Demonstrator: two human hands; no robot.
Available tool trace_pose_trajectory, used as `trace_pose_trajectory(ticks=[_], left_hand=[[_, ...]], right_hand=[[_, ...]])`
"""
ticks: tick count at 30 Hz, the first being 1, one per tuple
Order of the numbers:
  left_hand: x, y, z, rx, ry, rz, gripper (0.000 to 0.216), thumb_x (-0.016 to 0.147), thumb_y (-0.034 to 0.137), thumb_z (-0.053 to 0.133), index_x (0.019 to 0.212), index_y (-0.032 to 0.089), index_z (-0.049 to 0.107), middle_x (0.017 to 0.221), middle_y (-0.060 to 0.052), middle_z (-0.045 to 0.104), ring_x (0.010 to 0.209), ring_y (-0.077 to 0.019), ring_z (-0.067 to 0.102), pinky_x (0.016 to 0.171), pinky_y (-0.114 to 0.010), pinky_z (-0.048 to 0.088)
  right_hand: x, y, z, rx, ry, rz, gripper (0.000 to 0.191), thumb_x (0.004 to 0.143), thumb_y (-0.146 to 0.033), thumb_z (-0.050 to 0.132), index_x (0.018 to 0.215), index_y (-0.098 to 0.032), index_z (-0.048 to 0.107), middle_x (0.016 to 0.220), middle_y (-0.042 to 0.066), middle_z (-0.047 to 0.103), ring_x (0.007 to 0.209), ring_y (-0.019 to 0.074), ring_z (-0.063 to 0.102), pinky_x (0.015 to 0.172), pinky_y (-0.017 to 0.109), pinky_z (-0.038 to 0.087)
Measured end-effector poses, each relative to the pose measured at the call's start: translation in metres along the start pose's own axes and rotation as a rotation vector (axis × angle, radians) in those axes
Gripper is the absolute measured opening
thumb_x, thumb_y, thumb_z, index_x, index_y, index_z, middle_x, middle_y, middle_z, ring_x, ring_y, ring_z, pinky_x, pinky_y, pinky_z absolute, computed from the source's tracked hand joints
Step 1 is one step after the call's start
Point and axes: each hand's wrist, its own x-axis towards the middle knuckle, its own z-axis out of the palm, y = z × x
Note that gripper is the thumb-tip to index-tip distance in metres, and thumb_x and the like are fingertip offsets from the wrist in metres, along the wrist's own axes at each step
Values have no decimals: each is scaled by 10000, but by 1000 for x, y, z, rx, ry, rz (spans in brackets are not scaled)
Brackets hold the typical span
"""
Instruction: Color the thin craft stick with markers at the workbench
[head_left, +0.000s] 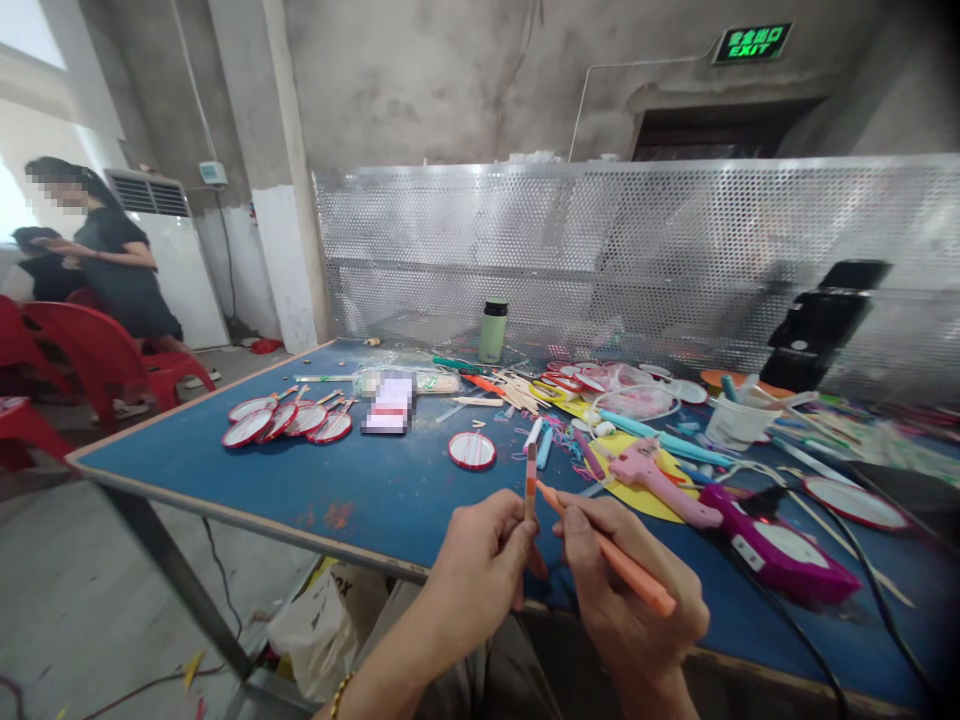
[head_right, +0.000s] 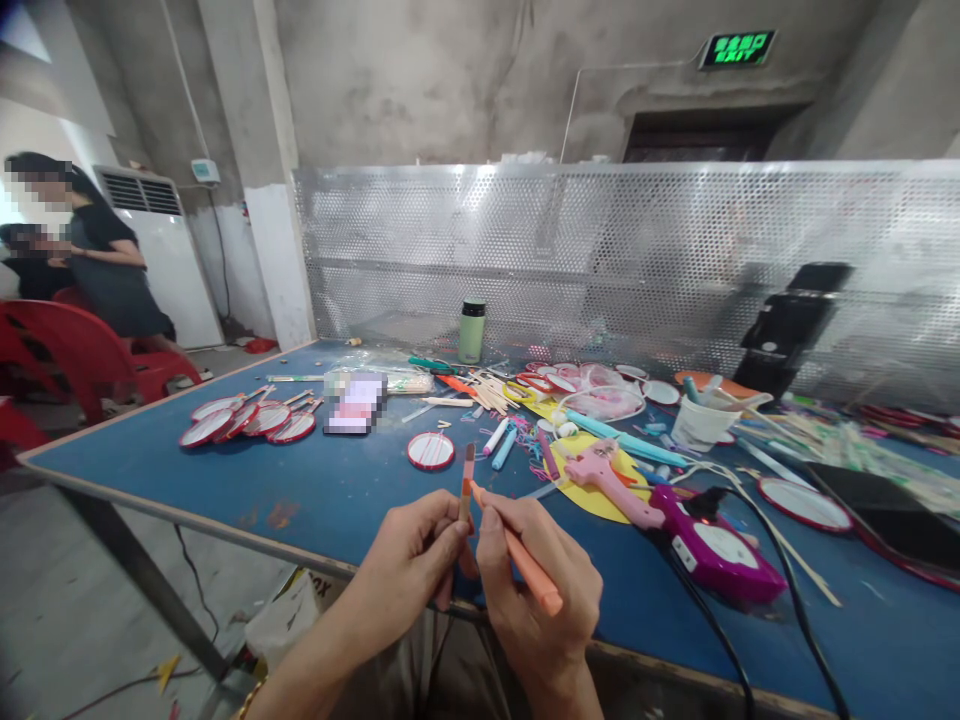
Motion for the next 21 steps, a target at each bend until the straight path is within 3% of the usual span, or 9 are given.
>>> trace_pose_trajectory(ticks=[21], left_hand=[[-1,3,1,-8,9,1,249,956,374,463,790,196,512,579,53,536,393,-73,451,443,-192,346]], right_hand=[[4,-3,0,26,-16,-32,151,878,-98,595,928,-213,679,729,-18,700,567,91,659,611,153,548]])
